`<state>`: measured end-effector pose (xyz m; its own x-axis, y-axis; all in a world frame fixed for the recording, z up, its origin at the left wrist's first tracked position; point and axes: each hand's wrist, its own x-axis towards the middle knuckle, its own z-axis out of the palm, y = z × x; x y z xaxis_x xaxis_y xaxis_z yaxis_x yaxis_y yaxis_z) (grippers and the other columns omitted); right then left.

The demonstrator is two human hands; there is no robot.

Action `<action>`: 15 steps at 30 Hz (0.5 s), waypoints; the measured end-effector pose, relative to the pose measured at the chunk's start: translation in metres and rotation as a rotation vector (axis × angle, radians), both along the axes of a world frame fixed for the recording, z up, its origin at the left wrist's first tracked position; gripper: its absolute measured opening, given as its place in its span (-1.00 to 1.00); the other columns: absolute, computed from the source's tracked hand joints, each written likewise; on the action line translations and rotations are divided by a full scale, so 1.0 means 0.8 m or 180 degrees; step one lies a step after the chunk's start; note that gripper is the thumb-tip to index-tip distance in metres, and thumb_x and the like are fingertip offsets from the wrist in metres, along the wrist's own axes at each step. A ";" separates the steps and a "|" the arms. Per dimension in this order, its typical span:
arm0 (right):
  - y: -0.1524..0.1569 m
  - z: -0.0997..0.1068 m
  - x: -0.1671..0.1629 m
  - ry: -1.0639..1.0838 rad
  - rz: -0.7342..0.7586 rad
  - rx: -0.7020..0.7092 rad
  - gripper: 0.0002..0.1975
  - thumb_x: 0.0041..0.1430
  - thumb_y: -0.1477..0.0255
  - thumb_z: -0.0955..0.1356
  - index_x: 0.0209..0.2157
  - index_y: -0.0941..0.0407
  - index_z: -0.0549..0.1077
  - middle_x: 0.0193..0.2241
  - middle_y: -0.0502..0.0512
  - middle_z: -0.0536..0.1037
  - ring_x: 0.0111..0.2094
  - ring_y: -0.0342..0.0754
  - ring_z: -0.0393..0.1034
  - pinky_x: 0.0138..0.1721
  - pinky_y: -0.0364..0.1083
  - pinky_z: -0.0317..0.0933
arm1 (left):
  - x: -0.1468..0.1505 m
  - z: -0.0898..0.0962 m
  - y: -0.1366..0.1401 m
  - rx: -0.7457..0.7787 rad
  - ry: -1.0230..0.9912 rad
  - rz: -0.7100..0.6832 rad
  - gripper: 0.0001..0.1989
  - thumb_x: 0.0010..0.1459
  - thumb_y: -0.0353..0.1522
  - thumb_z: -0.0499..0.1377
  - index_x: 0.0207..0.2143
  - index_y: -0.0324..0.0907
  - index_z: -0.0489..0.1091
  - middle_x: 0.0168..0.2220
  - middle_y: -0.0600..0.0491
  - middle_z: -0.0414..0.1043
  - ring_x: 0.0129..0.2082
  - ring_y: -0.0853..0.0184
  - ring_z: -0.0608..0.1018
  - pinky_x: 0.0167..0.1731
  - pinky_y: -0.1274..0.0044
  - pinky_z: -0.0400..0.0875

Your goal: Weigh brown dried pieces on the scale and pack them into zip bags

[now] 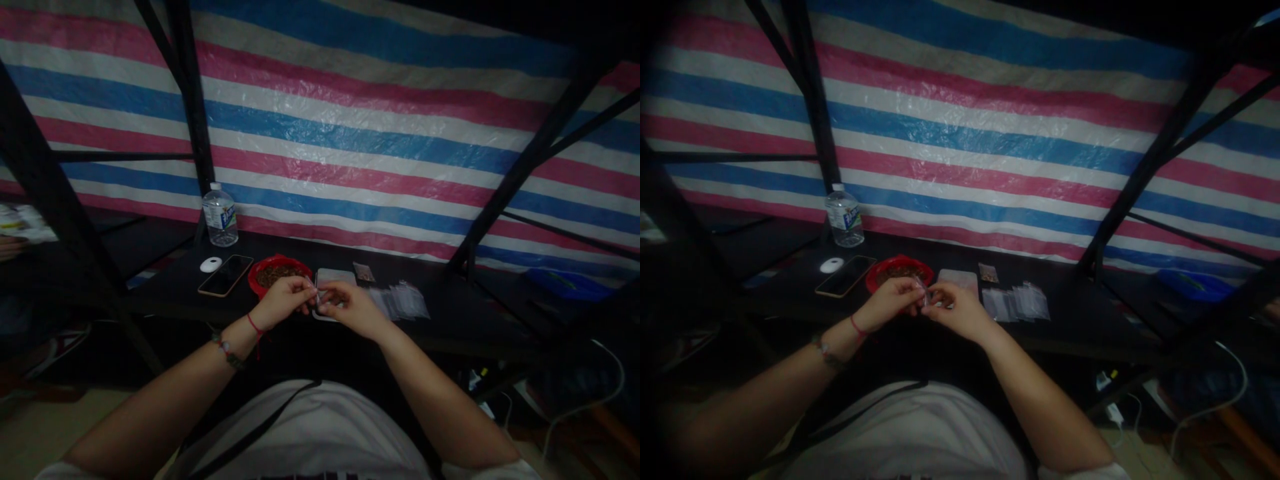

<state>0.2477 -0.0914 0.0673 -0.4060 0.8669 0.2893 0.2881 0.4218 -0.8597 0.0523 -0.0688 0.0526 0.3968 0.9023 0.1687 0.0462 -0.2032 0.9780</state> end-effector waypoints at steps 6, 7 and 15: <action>-0.005 -0.011 -0.013 -0.0238 -0.0184 0.0047 -0.82 0.01 0.32 0.41 -0.33 0.08 0.54 -0.44 0.03 0.56 -0.43 -0.10 0.40 -0.39 -0.14 0.21 | 0.011 -0.013 -0.005 0.0006 0.0038 -0.0175 -0.65 -0.01 -0.11 0.27 -0.48 -0.25 0.40 -0.55 0.07 0.44 -0.61 0.45 0.47 -0.58 0.62 0.37; -0.002 -0.012 -0.011 -0.0155 -0.0117 -0.0094 -0.83 0.03 0.32 0.40 -0.35 0.10 0.55 -0.45 0.03 0.56 -0.44 -0.11 0.40 -0.41 -0.15 0.20 | 0.012 -0.014 -0.005 -0.0003 0.0023 -0.0191 -0.64 -0.01 -0.11 0.27 -0.48 -0.25 0.40 -0.54 0.07 0.45 -0.60 0.45 0.47 -0.58 0.61 0.38; 0.015 -0.021 -0.005 -0.0704 -0.0250 0.0080 -0.72 0.09 0.41 0.26 -0.66 0.15 0.38 -0.70 -0.07 0.32 -0.63 -0.22 0.13 -0.57 -0.19 -0.07 | 0.015 -0.012 -0.004 -0.0004 0.0294 -0.0252 -0.77 0.02 -0.24 0.20 -0.55 -0.23 0.36 -0.59 0.10 0.40 -0.61 0.44 0.47 -0.55 0.60 0.37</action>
